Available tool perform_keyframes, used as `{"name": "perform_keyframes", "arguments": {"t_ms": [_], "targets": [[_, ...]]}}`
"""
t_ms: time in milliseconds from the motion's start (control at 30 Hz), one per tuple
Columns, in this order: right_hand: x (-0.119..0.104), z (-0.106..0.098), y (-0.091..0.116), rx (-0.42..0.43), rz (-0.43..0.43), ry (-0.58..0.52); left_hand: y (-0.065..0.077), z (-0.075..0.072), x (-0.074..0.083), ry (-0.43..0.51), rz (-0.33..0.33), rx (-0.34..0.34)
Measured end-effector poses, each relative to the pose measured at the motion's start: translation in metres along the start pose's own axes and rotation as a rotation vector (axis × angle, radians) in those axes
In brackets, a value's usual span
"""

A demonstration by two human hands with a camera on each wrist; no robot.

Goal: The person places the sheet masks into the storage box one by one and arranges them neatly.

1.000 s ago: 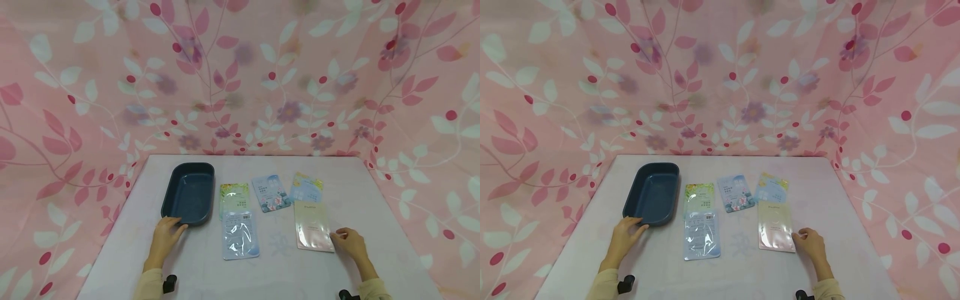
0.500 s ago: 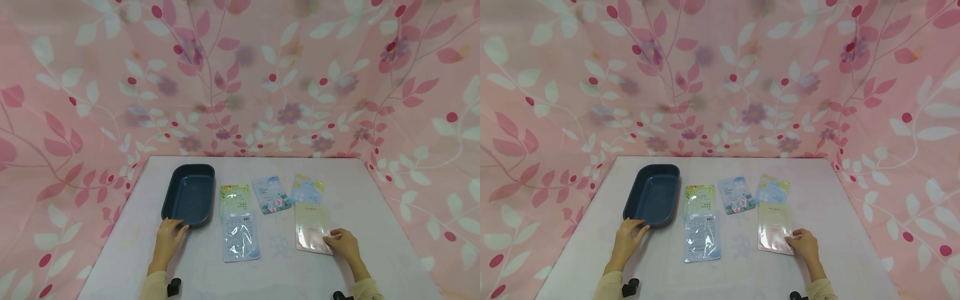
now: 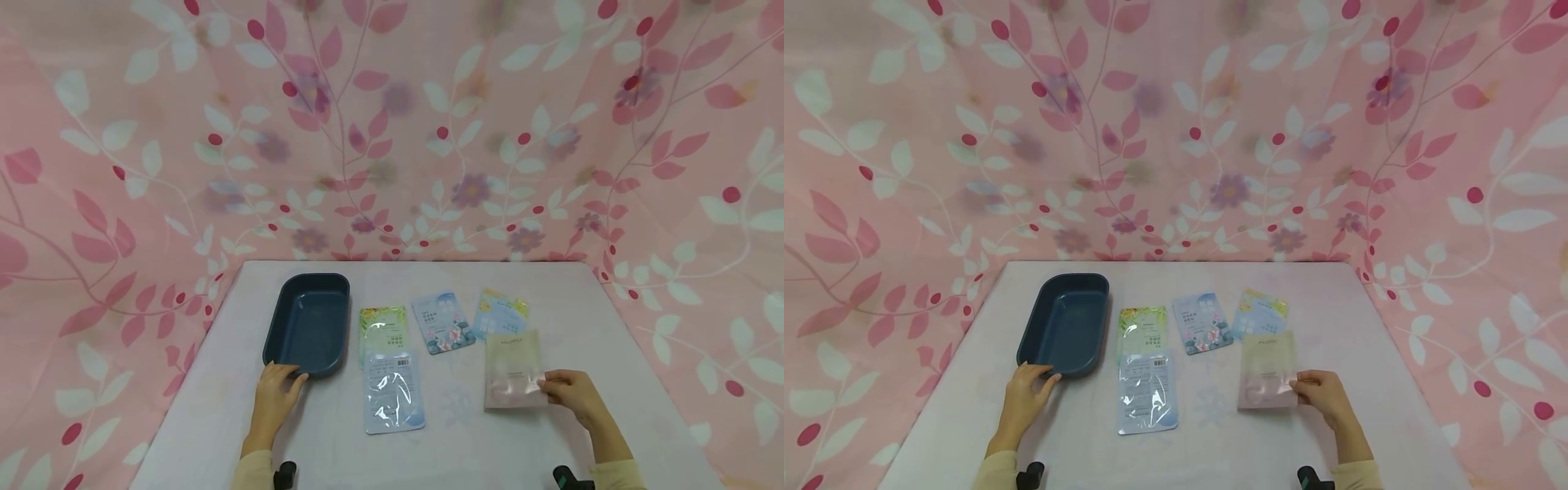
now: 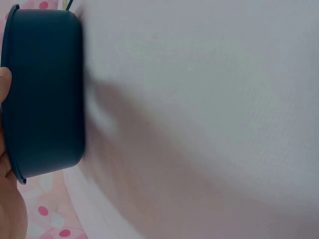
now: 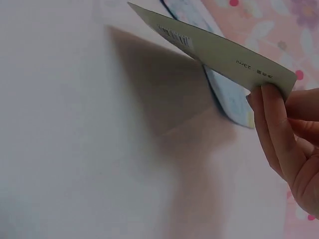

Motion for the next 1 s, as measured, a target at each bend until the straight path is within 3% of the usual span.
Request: {"name": "perform_keyframes", "arguments": {"t_ms": [300,700,1000], "targets": [[-0.048,0.011,0.0,0.008,-0.135,-0.007,0.004,-0.003,-0.002,-0.001,-0.004,0.006],[-0.096,0.056,-0.017,-0.068,-0.259,-0.055,0.001,0.0,-0.003,0.017,0.009,0.017],[-0.12,0.101,-0.033,-0.142,-0.276,-0.102,0.0,-0.001,0.0,0.012,-0.005,0.014]]}}
Point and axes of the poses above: each hand's wrist, its own y-axis away from the middle knuckle, its own z-axis out of the palm, x = y × z, the point moved 5 cm from there along -y, towards the middle knuckle, and after that the axes turned 2 degrees about -y, right-handed, at the moved point
